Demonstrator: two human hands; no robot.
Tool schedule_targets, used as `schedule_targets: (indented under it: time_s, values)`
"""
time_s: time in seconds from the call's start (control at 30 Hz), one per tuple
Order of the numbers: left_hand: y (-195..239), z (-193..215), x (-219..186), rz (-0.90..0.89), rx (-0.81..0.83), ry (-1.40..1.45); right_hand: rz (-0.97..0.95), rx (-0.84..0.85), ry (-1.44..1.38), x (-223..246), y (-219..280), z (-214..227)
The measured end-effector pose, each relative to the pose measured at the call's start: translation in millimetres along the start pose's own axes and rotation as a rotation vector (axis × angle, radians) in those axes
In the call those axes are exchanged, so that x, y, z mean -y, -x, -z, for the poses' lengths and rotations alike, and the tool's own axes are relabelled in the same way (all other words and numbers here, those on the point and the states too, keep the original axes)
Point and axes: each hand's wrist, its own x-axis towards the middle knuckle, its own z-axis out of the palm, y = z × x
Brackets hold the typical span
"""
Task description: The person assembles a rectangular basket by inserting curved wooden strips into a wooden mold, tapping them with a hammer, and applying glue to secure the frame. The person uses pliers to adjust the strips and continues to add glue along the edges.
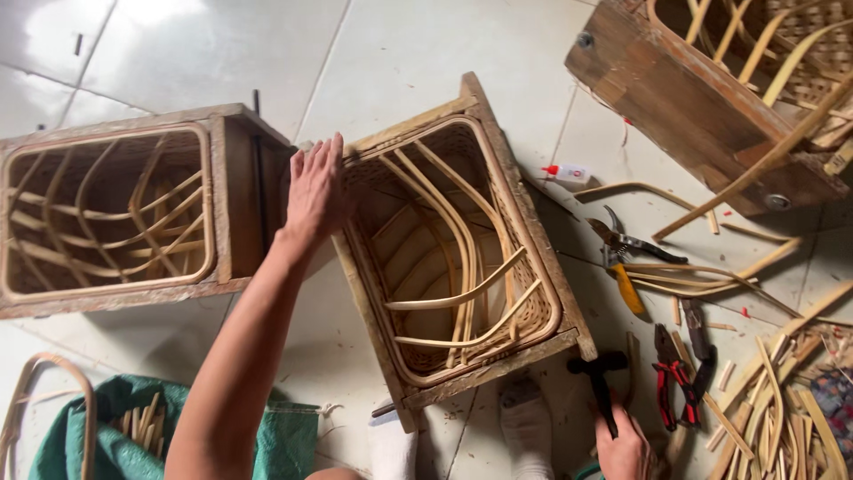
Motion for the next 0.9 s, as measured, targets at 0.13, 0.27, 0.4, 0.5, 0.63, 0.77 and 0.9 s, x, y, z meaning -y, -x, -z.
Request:
schedule_targets:
  time_s: [0.13, 0.27, 0.4, 0.5, 0.63, 0.77, 0.9]
  values:
    - [-26, -12, 6, 0.043, 0.05, -0.049, 0.191, -0.021, -0.106, 48, -6, 27]
    - [-30, -15, 8, 0.045, 0.006, -0.023, -0.093, 0.67, -0.579, 124, -9, 34]
    - [-28, -8, 0, 0.048, -0.006, -0.029, -0.469, 0.91, -1.257, 157, -19, 38]
    - [-19, 1, -9, 0.091, 0.015, -0.062, -0.182, 0.891, -1.431, 147, -28, 38]
    - [4, 10, -27, 0.147, 0.044, -0.147, -0.365, 0.747, -1.269, 131, -43, 35]
    - [32, 15, -43, 0.381, 0.259, -0.154, -0.291, 0.603, -1.251, 138, -90, 36]
    - [70, 19, -47, 0.425, 0.276, -0.201, -0.21, 0.609, -1.223, 150, -135, 41]
